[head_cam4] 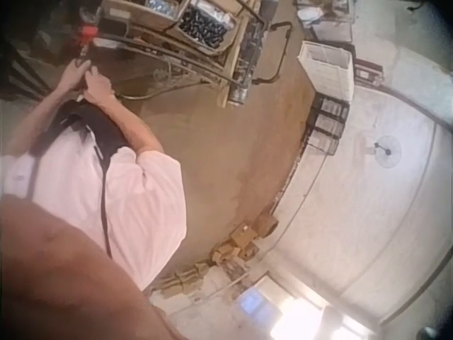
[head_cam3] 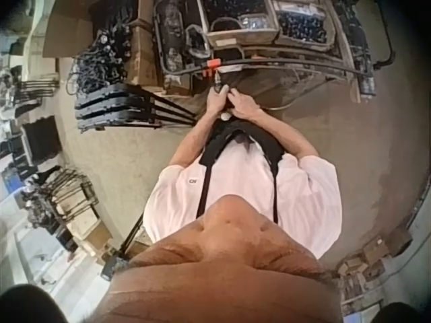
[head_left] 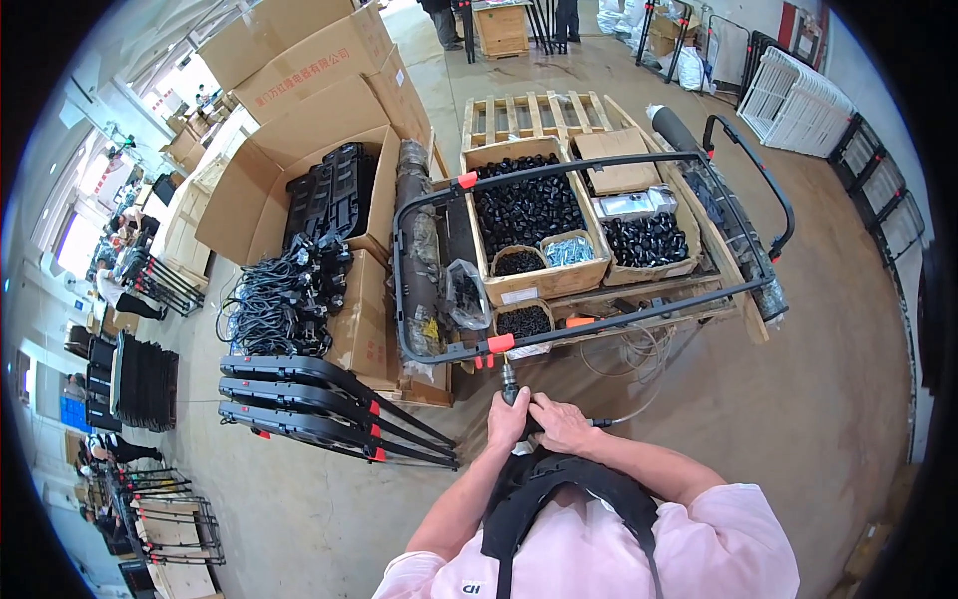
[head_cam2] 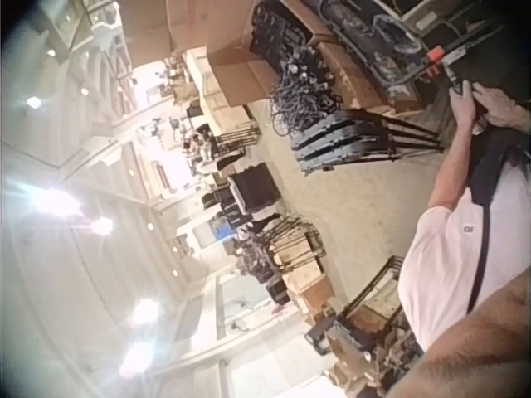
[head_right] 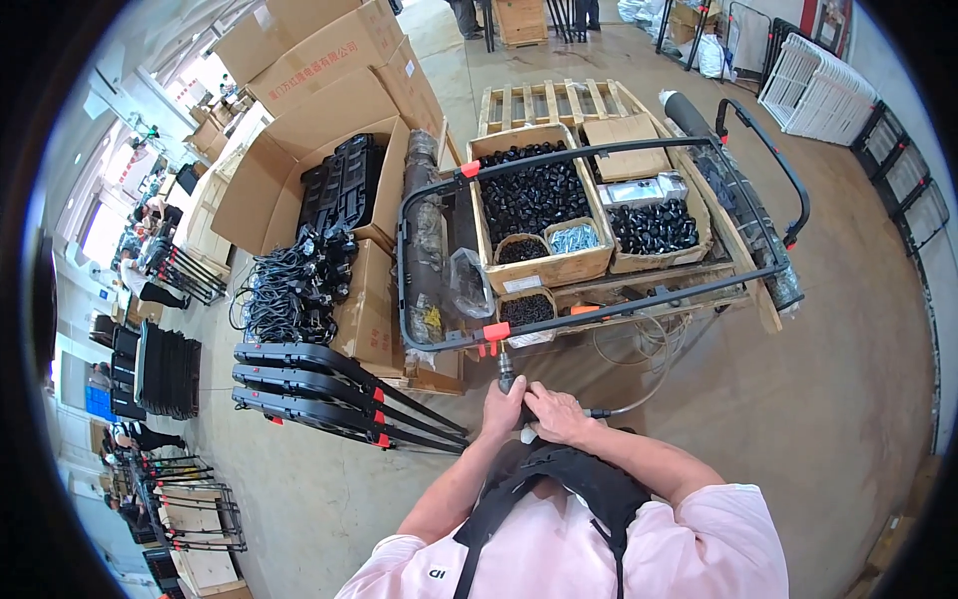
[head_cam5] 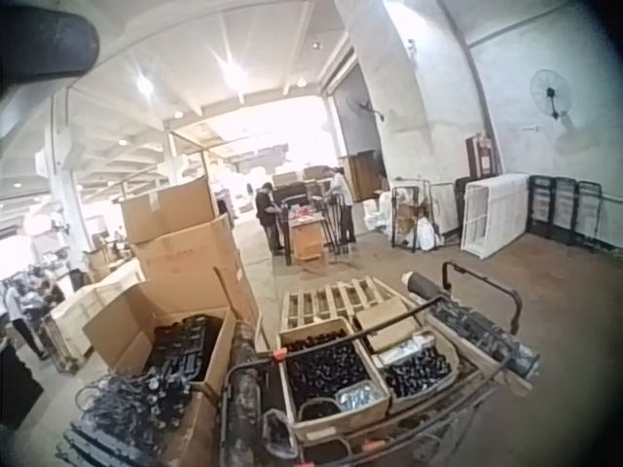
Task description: Assemble the base and internal wiring for a piece of exercise equipment using an electric screwdriver.
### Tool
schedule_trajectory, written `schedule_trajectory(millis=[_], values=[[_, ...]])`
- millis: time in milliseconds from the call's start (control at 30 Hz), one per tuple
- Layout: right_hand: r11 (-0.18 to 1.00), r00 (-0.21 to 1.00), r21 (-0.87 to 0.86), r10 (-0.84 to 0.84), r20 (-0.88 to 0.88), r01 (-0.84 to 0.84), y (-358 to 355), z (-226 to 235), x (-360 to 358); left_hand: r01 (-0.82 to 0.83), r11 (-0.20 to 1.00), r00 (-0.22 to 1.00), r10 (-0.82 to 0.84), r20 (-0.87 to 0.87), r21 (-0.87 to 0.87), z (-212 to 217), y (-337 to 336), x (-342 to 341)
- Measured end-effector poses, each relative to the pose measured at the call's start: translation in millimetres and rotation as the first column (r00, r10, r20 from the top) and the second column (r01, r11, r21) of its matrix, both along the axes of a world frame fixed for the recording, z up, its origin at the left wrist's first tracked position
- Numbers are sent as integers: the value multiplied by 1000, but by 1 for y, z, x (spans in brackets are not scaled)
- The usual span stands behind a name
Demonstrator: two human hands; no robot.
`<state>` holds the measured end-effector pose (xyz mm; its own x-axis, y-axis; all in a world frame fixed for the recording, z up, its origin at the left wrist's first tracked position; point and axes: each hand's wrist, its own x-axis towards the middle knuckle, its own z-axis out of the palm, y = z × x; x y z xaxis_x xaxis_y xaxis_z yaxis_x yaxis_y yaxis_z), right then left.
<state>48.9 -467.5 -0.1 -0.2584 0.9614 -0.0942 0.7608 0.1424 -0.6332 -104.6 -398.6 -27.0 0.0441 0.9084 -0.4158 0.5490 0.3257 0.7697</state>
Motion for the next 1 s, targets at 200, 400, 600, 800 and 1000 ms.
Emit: schedule_trajectory(millis=[200,400,600,800,1000], values=[[1000,1000,-23,-11,-1,11,-6,10,-4,-16,1000,999,16,33,15,-9,-6,-4],[996,999,76,-34,-33,36,-12,12,-8,19,997,997,-14,76,-71,4,-12,-9],[999,999,-19,-47,23,48,-16,13,-13,40,995,986,-25,164,-87,0,-17,-15],[996,998,-70,-62,30,64,-38,10,-13,147,975,973,-112,203,-165,-22,-33,-26],[874,905,-242,-423,52,422,-59,20,29,613,769,788,-613,65,-180,-19,6,20]])
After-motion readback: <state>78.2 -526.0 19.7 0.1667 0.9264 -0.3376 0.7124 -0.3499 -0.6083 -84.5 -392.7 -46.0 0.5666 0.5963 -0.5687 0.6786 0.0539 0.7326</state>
